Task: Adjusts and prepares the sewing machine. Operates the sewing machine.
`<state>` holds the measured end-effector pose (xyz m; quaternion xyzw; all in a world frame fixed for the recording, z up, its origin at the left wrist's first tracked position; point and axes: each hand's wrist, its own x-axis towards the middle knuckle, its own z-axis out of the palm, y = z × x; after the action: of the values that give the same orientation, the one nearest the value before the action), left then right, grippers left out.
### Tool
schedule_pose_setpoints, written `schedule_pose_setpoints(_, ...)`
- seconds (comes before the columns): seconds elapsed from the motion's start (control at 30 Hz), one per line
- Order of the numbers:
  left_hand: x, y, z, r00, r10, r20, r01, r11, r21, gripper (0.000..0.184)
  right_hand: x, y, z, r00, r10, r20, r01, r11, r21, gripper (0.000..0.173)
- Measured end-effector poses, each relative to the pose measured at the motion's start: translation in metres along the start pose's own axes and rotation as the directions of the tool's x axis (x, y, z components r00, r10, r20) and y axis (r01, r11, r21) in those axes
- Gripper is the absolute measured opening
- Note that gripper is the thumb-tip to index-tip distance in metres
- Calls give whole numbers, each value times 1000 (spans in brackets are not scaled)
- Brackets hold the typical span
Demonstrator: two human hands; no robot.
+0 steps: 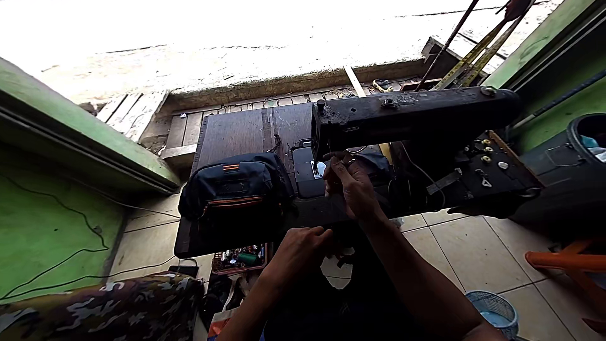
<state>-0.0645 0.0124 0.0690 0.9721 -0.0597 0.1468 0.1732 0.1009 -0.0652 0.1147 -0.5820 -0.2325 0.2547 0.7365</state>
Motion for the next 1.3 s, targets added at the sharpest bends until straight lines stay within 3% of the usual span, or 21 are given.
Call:
schedule_pose_setpoints(0.03,0,-7,2,995,-97,26,98,995,-32,14,-1,2,0,1000,22,15,-23,998,63,22)
schedule_pose_setpoints(0.07,4,-16,0,981,-191,26,193,976,-100,14,-2,5,-3,999,-35,12,35,999,2,20)
schedule_pose_setpoints(0.1,11,-25,-4,960,-278,-6,271,941,-205,19,-3,11,-8,990,-142,13,142,978,-152,20)
schedule_pose_setpoints(0.17,31,-35,-12,883,-463,-76,379,799,-466,28,-12,23,-15,932,-354,81,349,814,-465,21)
schedule_pose_setpoints(0.27,67,-29,-32,797,-599,80,344,340,-875,36,-42,39,-17,861,-443,248,492,604,-627,23)
schedule_pose_setpoints(0.33,80,-20,-35,783,-615,94,214,123,-969,28,-61,44,-21,838,-433,333,540,568,-621,25)
schedule_pose_setpoints(0.4,76,-12,-26,769,-635,71,161,86,-983,19,-76,38,-38,843,-434,318,537,637,-552,24)
schedule_pose_setpoints(0.47,54,-12,-16,756,-653,54,200,152,-968,17,-77,28,-72,884,-443,150,446,698,-561,23)
schedule_pose_setpoints(0.5,39,-12,-8,747,-663,50,230,186,-955,17,-74,26,-95,891,-454,21,348,650,-675,22)
schedule_pose_setpoints(0.57,5,-8,7,722,-690,50,261,204,-944,19,-64,23,-142,917,-377,-128,41,409,-911,28)
schedule_pose_setpoints(0.63,-19,2,19,697,-715,60,258,171,-951,18,-52,20,-172,970,-69,-235,-215,217,-952,45)
schedule_pose_setpoints(0.7,-34,13,25,707,-704,71,284,190,-940,18,-43,21,-178,951,85,-296,-301,50,-952,49)
schedule_pose_setpoints(0.8,-47,21,38,727,-676,123,350,210,-913,18,-25,12,-167,911,164,-378,-374,-55,-926,44)
schedule_pose_setpoints(0.87,-54,23,50,703,-693,162,341,128,-932,19,-18,6,-172,887,188,-422,-426,-17,-904,49)
schedule_pose_setpoints(0.97,-61,23,57,657,-736,160,266,28,-964,19,-45,-3,-185,924,64,-377,-382,96,-919,52)
schedule_pose_setpoints(1.03,-66,24,57,632,-760,155,230,-6,-973,19,-82,-5,-191,976,5,-216,-214,163,-963,53)
schedule_pose_setpoints(1.1,-68,24,57,619,-770,157,218,-24,-976,18,-115,-5,-189,995,102,2,-31,325,-945,45)
schedule_pose_setpoints(1.13,-68,24,57,619,-768,165,222,-30,-975,18,-128,-3,-186,970,223,95,-6,413,-911,48)
schedule_pose_setpoints(1.2,-67,24,59,624,-762,175,236,-29,-971,18,-143,5,-171,866,425,262,12,507,-862,69)
schedule_pose_setpoints(1.3,-62,25,60,617,-764,189,263,-26,-964,18,-143,11,-142,725,558,405,156,439,-885,85)
